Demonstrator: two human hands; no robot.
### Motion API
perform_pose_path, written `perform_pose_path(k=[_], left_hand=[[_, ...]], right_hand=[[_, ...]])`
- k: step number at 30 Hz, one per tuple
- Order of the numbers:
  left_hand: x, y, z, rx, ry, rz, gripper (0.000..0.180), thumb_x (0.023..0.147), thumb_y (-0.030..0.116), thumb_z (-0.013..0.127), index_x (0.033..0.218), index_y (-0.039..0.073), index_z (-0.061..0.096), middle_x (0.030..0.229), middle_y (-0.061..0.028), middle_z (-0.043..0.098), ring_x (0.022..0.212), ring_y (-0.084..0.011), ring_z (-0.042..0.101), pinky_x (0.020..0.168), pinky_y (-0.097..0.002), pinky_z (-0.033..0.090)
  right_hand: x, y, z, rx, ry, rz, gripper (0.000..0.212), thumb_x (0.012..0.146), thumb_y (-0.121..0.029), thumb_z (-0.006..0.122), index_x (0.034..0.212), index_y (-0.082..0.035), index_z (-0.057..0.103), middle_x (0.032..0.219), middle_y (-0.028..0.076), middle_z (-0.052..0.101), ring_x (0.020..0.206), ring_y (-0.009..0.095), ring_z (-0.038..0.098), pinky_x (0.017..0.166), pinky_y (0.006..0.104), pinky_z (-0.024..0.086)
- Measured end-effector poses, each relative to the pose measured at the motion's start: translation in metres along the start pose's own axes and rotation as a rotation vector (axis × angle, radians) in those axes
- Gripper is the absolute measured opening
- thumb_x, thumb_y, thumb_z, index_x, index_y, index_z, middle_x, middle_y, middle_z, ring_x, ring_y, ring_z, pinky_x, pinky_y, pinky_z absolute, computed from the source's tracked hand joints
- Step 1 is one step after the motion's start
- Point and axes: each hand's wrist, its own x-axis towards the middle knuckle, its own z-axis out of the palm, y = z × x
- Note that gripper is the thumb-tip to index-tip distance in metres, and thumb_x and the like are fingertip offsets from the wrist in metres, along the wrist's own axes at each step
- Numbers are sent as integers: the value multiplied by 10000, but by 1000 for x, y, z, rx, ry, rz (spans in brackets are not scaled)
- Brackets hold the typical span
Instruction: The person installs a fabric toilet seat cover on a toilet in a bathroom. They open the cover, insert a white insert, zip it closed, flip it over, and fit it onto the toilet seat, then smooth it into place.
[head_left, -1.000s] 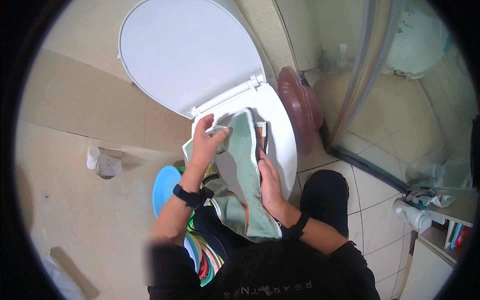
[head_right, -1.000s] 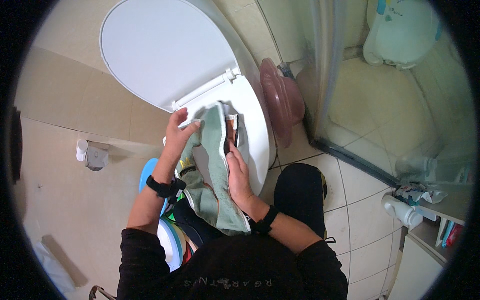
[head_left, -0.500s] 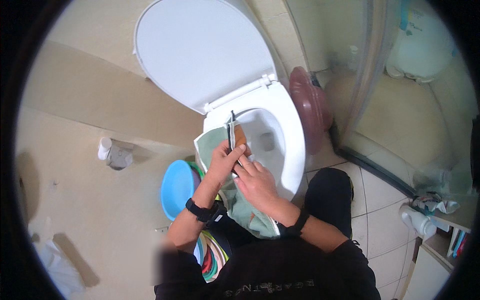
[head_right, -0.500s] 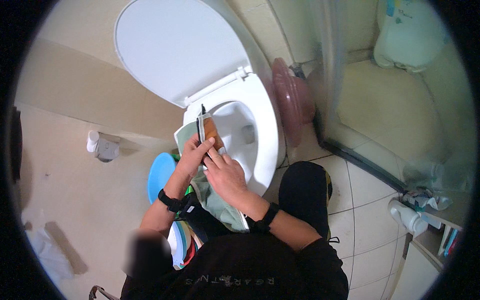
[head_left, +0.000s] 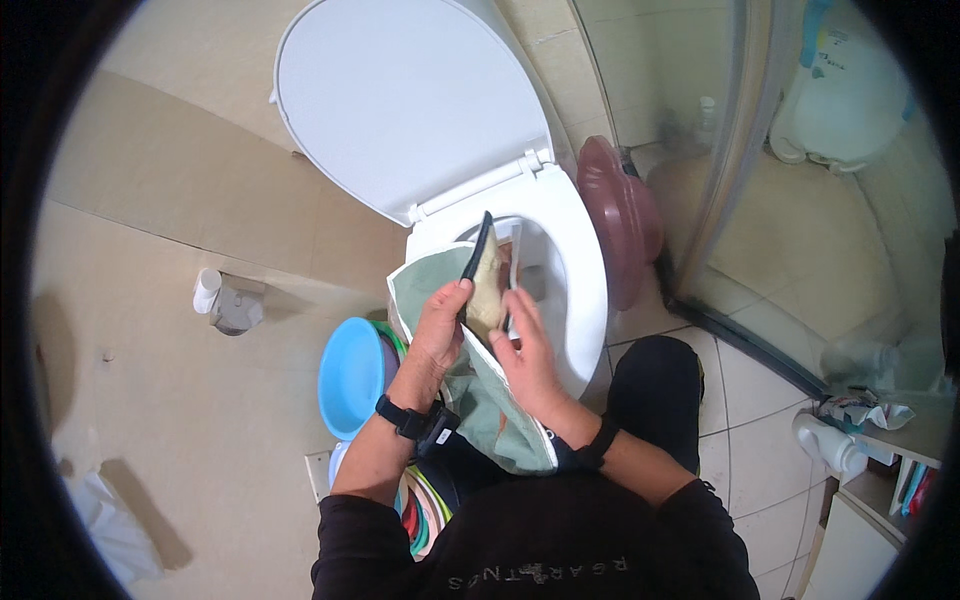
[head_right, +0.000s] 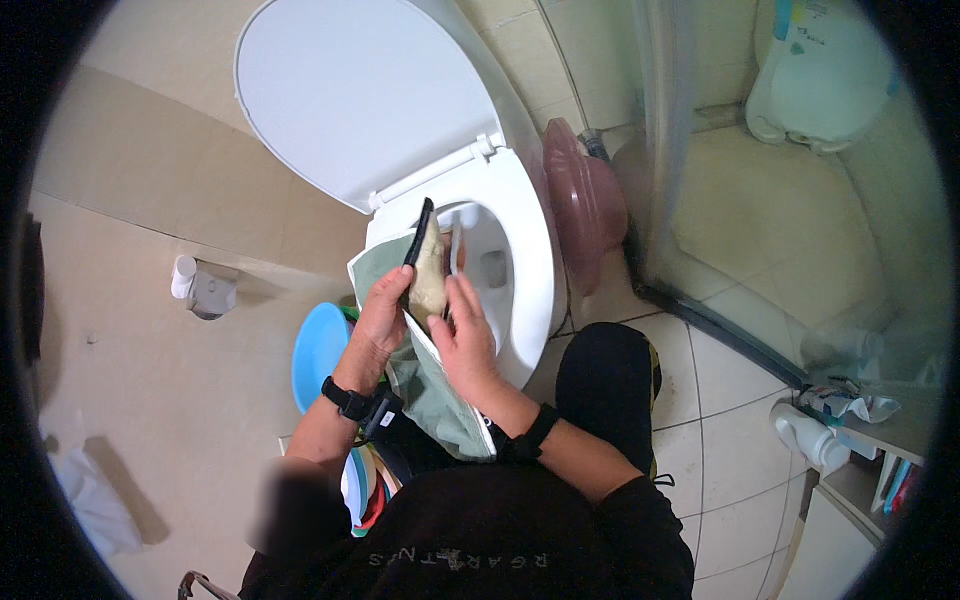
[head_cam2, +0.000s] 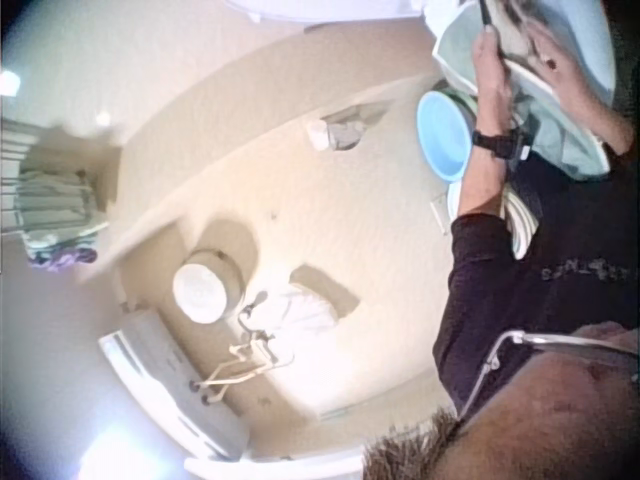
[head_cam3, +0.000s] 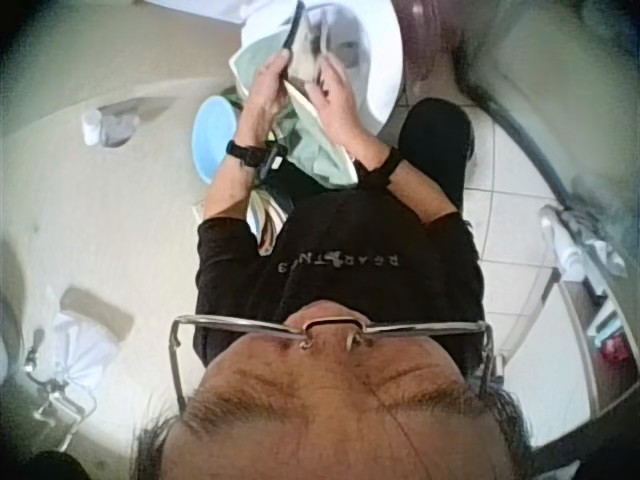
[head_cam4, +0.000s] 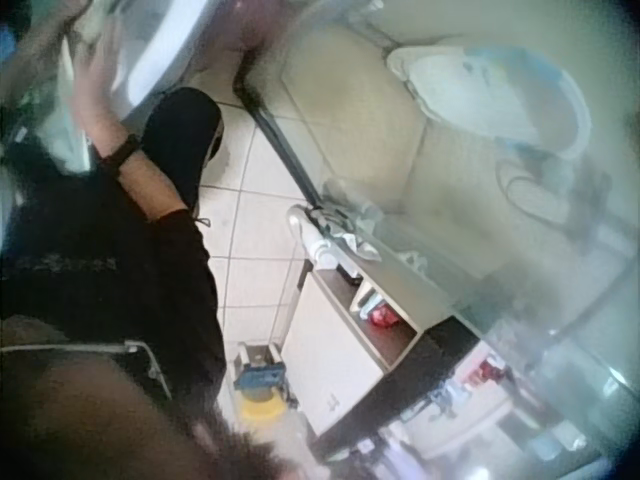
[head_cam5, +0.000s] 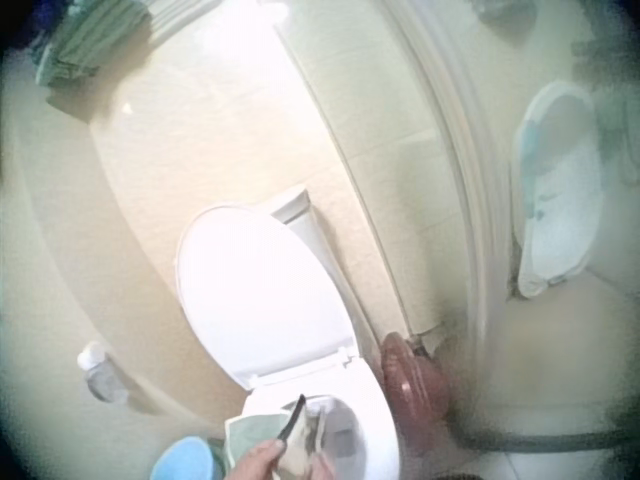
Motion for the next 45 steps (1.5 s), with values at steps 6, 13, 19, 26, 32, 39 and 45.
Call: perform_pose_path(k=[6,13,19,26,32,39,45], left_hand=[[3,-1,10,38,115,42,129,931,150,612,1001,43,628,906,-9,654,806,-102,599,751,-257,487],[12,-23,8,203,267,296,76,896,31,576,962,46,610,860,-18,622,803,-110,590,753,-259,475],[9,-33,12,846,181,536,135,859,19,570,885,53,698,885,-57,647,790,-153,605,763,-259,483],[17,-27,35,810,291,309,257,832,229,708,920,-12,709,931,-137,681,835,-208,642,775,-326,506],[16,-23,20,959,471,563,197,798,198,714,857,11,706,838,-163,653,774,-287,642,714,-377,501],[21,-30,38,1185,419,449,147,758,209,697,788,67,721,867,-160,644,797,-340,634,727,-410,511],[9,-22,53,1037,429,636,190,800,237,691,849,57,723,859,-137,619,781,-309,623,707,-386,498]], right_hand=[[13,25,-20,16,146,168,584,885,-127,621,1386,71,394,1433,243,399,1305,335,437,1082,380,373],[11,31,-20,343,130,201,535,884,-7,541,1395,45,389,1341,193,500,1221,253,511,1011,338,432],[3,28,-21,312,40,184,483,872,68,445,1351,5,454,1250,149,555,1122,198,561,950,304,463],[5,19,-25,164,-177,185,383,863,-42,601,1239,-24,536,1205,178,610,1074,276,618,894,372,505],[35,16,-90,-735,319,-195,481,826,-232,683,1229,-6,548,1104,183,609,1045,352,579,911,420,470],[44,57,-110,-360,203,287,519,839,-368,681,1177,21,619,1016,174,642,949,300,624,832,386,493],[50,70,-114,-255,194,332,448,870,-270,699,1173,51,625,1080,128,680,969,168,633,842,298,492]])
